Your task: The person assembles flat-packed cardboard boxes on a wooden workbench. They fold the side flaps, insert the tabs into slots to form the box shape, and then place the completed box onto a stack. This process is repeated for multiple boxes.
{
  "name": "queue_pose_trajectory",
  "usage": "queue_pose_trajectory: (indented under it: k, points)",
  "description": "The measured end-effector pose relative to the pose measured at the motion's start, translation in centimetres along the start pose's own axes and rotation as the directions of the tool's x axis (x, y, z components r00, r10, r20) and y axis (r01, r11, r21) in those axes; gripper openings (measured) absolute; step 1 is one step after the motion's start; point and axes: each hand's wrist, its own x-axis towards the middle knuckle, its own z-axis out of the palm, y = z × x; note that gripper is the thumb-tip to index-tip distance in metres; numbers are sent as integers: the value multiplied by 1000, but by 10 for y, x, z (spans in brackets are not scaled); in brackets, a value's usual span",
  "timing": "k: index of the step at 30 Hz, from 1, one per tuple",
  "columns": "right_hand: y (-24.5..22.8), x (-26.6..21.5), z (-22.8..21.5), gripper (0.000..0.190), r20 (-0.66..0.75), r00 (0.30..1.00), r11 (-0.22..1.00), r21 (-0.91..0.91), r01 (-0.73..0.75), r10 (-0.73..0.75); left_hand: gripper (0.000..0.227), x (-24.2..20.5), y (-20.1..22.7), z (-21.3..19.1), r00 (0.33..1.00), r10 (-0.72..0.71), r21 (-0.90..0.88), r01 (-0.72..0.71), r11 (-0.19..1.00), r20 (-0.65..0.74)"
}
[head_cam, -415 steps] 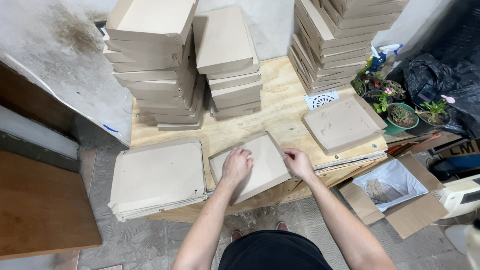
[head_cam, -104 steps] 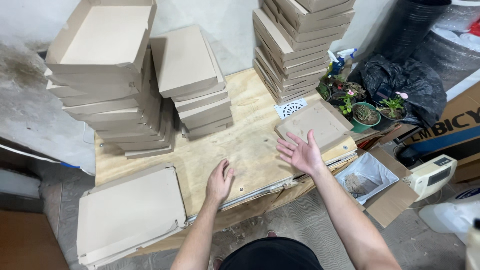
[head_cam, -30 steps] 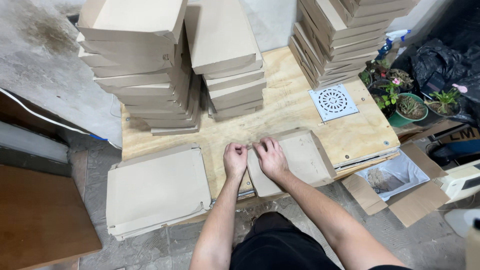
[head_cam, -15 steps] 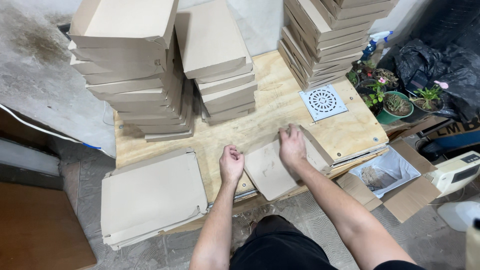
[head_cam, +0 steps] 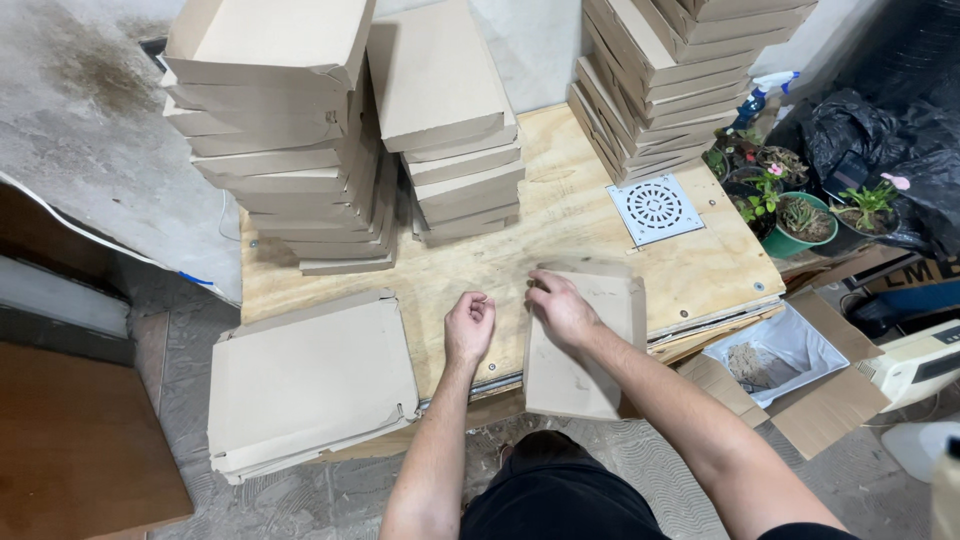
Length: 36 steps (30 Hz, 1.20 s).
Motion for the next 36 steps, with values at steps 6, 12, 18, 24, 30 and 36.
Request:
queue_pose_trajectory:
  k: [6, 12, 18, 24, 30, 36]
  points:
    - [-26, 3, 14, 12, -103, 888, 884, 97, 458, -449, 27, -4, 2, 7, 979, 176, 143, -161, 977, -104]
    - [-18, 2, 44, 24, -232, 842, 873, -89, 480, -486, 36, -6, 3, 9, 972, 222, 183, -206, 961, -74]
    - [-33, 5, 18, 55, -64, 998, 983, -184, -10, -2, 39, -6, 11, 9, 956, 295, 318, -278, 906, -6]
    - [-22, 5, 42, 53, -66, 997, 982, -184, -45, 34, 32, -1, 1, 10, 940, 340, 318, -327, 890, 14]
    - [-22, 4, 45, 49, -103, 994, 980, -192, -45, 25, 27, -3, -5, 15, 920, 392, 349, -363, 864, -14]
    - [-19, 3, 51, 44, -141, 990, 973, -225, -44, 12, 30, -8, 2, 18, 870, 486, 463, -399, 792, -81]
